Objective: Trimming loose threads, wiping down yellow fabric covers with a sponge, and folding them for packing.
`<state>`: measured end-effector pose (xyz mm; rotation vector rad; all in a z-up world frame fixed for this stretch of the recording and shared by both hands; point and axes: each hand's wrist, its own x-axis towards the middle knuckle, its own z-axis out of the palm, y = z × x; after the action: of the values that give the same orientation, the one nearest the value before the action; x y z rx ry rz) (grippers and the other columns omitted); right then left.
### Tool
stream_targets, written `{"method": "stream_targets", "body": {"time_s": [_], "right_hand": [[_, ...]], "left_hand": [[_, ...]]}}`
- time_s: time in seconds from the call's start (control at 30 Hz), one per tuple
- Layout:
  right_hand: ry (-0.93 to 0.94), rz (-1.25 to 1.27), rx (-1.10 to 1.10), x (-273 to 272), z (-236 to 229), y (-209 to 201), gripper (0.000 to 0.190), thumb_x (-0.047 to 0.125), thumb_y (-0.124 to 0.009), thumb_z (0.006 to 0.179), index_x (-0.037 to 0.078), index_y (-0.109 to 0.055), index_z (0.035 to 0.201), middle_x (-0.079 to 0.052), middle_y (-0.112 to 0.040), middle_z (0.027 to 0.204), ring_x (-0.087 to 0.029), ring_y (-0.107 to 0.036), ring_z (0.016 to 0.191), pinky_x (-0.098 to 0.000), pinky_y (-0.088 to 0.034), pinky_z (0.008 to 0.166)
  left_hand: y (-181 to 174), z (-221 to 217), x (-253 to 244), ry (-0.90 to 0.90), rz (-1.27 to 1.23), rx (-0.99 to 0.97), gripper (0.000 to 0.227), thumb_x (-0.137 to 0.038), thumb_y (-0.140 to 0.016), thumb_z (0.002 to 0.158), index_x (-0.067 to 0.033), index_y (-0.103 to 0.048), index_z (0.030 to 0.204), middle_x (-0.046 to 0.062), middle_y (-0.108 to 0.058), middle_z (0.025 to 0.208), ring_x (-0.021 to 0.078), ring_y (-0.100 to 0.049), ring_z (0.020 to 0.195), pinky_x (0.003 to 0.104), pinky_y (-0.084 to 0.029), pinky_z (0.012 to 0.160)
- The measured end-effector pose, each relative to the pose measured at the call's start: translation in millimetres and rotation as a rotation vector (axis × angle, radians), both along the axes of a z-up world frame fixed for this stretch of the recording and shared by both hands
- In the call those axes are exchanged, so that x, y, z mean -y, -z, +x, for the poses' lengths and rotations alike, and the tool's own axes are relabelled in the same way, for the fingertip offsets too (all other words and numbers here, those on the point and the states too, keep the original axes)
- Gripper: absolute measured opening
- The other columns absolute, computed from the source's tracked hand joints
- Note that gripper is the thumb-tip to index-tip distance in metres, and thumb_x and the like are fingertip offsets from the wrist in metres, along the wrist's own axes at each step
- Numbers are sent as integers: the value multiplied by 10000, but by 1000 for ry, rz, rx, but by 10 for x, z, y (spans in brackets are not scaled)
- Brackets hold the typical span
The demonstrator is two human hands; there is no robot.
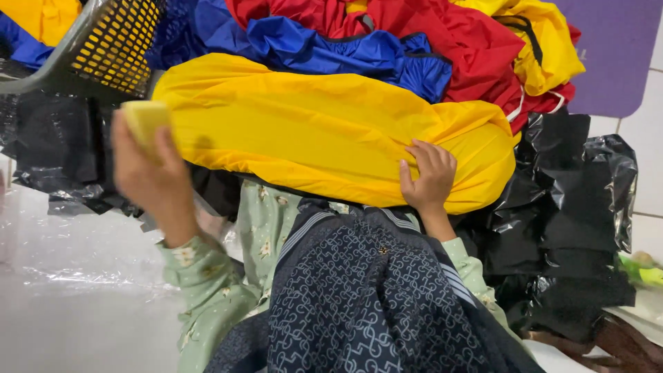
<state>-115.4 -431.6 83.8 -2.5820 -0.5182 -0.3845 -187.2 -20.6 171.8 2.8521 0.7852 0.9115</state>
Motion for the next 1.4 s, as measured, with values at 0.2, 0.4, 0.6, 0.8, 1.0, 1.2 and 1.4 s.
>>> {"method": "stream_targets", "body": {"time_s": [0.2, 0.4, 0.6, 0.8, 1.0, 1.2, 1.4], "right_hand": [[23, 4, -8, 67, 33, 173, 301, 382, -587, 1005, 139, -742, 1093, -53, -708, 1176, -263, -614, 1122, -441, -387, 1003], [27, 5, -9, 60, 38, 135, 284, 354, -592, 987, 137, -745, 1088, -54, -709, 1159, -274, -615, 1107, -445, -392, 984], [33, 51, 20, 46, 52, 142, 270, 343, -590, 996, 141, -748, 1082, -62, -715, 1166, -275, -620, 1106, -441, -388, 985], [50, 56, 13, 45, 23, 163, 247, 331, -615, 980, 147, -753, 1071, -51, -721, 1148, -268, -631, 1091, -441, -399, 972], [28, -2, 11, 60, 40, 143, 265, 323, -597, 974, 139, -751, 1086, -53, -718, 1157, -270, -625, 1102, -440, -398, 987], [22, 24, 8, 10, 32, 47, 260, 320, -584, 996, 134, -744, 1081, -59, -716, 1151, -269, -624, 1092, -433, -400, 974], [30, 38, 10, -48, 21, -101, 225, 164, -658, 898, 26, -715, 1067, -99, -715, 1202, -288, -605, 1111, -397, -408, 1029]], "left_hand": [[736, 383, 1502, 792, -409, -49, 584, -341, -805, 912, -54, -617, 1385, 163, -737, 1040, 347, -734, 923, 440, -595, 794], [855, 469, 1155, 736, -108, -281, 326, -329, -747, 868, -248, -715, 1182, 20, -676, 692, 243, -700, 618, 391, -546, 537], [1020, 259, -804, -294, 393, -250, 409, -574, -551, 1064, -293, -555, 1361, -120, -614, 870, 112, -600, 767, 267, -525, 608], [416, 301, 291, 196, 50, 166, 388, -332, -777, 1082, -77, -646, 1345, 66, -718, 1029, 210, -638, 794, 312, -496, 729], [839, 192, 1753, 953, -512, -203, 520, -382, -836, 790, -142, -703, 1230, 69, -689, 858, 277, -666, 836, 380, -562, 720], [618, 438, 616, 289, -74, -348, 421, -302, -942, 681, -122, -772, 1020, 42, -639, 830, 246, -618, 766, 364, -549, 596], [621, 286, -442, -413, 157, -403, 858, -382, -861, 1008, -110, -285, 1583, 40, -635, 1041, 239, -616, 854, 350, -533, 647]]}}
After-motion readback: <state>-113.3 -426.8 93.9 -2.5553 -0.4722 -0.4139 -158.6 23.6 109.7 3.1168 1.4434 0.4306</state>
